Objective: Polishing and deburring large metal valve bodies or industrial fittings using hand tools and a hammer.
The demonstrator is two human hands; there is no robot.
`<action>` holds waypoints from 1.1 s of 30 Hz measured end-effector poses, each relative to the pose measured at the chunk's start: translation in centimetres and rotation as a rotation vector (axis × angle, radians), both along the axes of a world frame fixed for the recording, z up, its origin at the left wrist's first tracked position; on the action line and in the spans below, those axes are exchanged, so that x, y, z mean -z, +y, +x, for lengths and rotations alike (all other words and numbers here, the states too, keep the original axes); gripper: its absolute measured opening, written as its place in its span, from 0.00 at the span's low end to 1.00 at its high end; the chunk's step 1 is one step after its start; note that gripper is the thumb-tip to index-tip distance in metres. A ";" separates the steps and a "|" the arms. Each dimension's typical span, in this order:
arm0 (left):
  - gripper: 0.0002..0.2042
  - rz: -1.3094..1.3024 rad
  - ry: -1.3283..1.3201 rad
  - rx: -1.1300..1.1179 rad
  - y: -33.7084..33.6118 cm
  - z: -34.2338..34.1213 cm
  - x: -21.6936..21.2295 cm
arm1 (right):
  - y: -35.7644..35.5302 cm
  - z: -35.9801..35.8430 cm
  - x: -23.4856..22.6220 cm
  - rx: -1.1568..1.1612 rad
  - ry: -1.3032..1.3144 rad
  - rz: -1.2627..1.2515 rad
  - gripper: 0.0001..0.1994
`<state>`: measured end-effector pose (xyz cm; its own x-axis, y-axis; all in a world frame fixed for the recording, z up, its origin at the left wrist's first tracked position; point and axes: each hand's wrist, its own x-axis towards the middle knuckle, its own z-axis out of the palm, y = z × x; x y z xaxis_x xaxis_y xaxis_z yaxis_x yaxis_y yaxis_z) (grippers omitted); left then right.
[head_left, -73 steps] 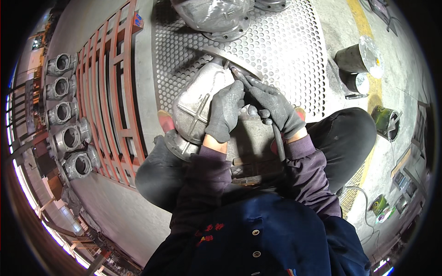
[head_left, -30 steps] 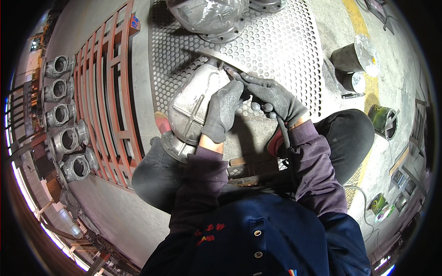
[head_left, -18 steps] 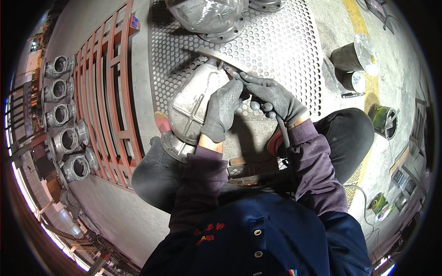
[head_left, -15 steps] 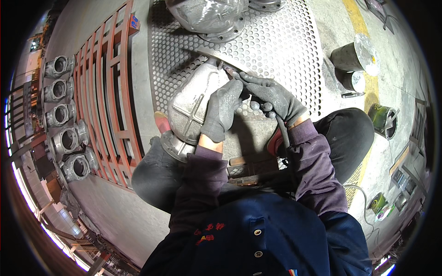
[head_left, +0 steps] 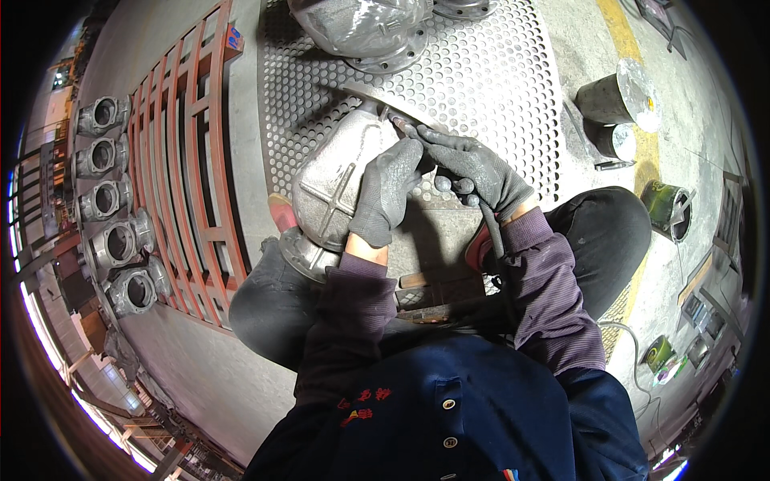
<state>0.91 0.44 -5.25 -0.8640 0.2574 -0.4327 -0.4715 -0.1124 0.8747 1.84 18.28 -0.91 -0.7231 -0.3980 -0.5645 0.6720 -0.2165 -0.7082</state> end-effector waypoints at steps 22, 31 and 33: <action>0.06 -0.241 0.397 0.208 0.1 0.1 -0.7 | 0.2 0.2 0.7 -0.017 0.000 -0.001 0.22; 0.09 0.002 -0.023 -0.049 0.5 0.2 -1.2 | -0.1 0.2 1.4 0.007 0.028 -0.014 0.22; 0.10 0.065 -0.083 -0.072 0.0 0.1 0.1 | -0.1 0.2 1.5 0.003 0.017 0.003 0.22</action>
<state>1.02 0.49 -5.31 -0.8433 0.2261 -0.4876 -0.5304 -0.2037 0.8229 2.03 18.19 -2.45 -0.7340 -0.3939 -0.5533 0.6590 -0.2162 -0.7204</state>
